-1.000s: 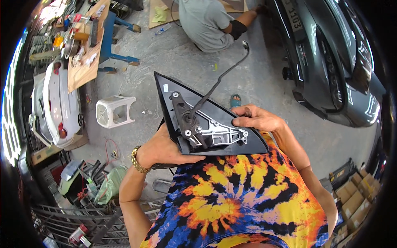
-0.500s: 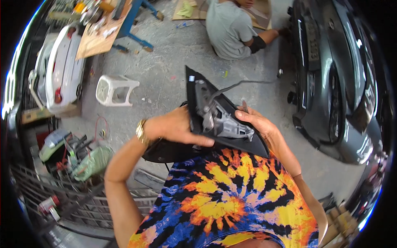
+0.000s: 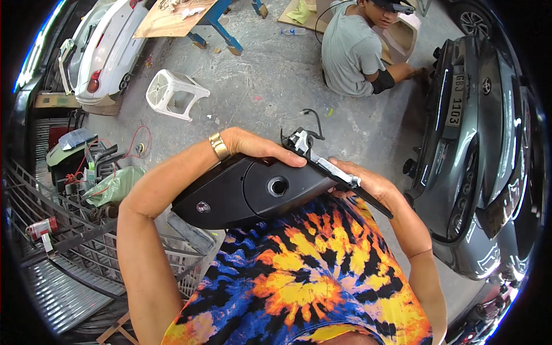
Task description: Repairing a car side mirror by cleaning parts and reassembling the mirror housing.
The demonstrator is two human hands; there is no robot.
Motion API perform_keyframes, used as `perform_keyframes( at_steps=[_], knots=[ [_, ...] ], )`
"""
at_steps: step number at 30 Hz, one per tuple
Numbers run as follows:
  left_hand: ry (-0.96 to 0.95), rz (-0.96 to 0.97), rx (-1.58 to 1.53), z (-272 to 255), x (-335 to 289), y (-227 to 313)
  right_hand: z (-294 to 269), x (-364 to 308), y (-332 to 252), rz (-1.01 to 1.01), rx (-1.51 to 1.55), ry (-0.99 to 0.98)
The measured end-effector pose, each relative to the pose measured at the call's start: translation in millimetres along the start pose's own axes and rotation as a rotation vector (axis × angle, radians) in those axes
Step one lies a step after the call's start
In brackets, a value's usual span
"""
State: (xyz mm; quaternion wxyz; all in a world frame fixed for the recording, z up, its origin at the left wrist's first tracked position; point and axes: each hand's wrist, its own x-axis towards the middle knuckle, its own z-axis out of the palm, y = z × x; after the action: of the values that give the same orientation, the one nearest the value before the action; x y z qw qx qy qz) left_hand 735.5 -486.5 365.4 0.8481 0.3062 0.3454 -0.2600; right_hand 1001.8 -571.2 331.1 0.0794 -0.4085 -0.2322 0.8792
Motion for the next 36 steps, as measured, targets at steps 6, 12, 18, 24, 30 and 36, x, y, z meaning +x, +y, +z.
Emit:
perform_keyframes(
  at_steps=[6,12,18,24,30,36],
  knots=[
    [0.044,0.017,-0.165,-7,4,-29,4,-2,0,-0.151,-0.220,0.021],
    [0.030,0.110,-0.053,-5,-5,-40,10,-4,3,-0.122,-0.412,-0.025],
    [0.100,0.060,0.046,-17,-7,-61,28,-2,7,-0.246,-0.305,0.052],
    [0.038,0.051,0.027,-48,7,-119,35,-9,-4,-0.211,-0.466,0.006],
    [0.147,0.114,0.261,-35,7,-119,32,-16,-8,-0.173,-0.522,-0.018],
    [0.090,0.253,0.023,9,-4,-72,21,-12,4,-0.208,-0.342,0.033]
  ],
)
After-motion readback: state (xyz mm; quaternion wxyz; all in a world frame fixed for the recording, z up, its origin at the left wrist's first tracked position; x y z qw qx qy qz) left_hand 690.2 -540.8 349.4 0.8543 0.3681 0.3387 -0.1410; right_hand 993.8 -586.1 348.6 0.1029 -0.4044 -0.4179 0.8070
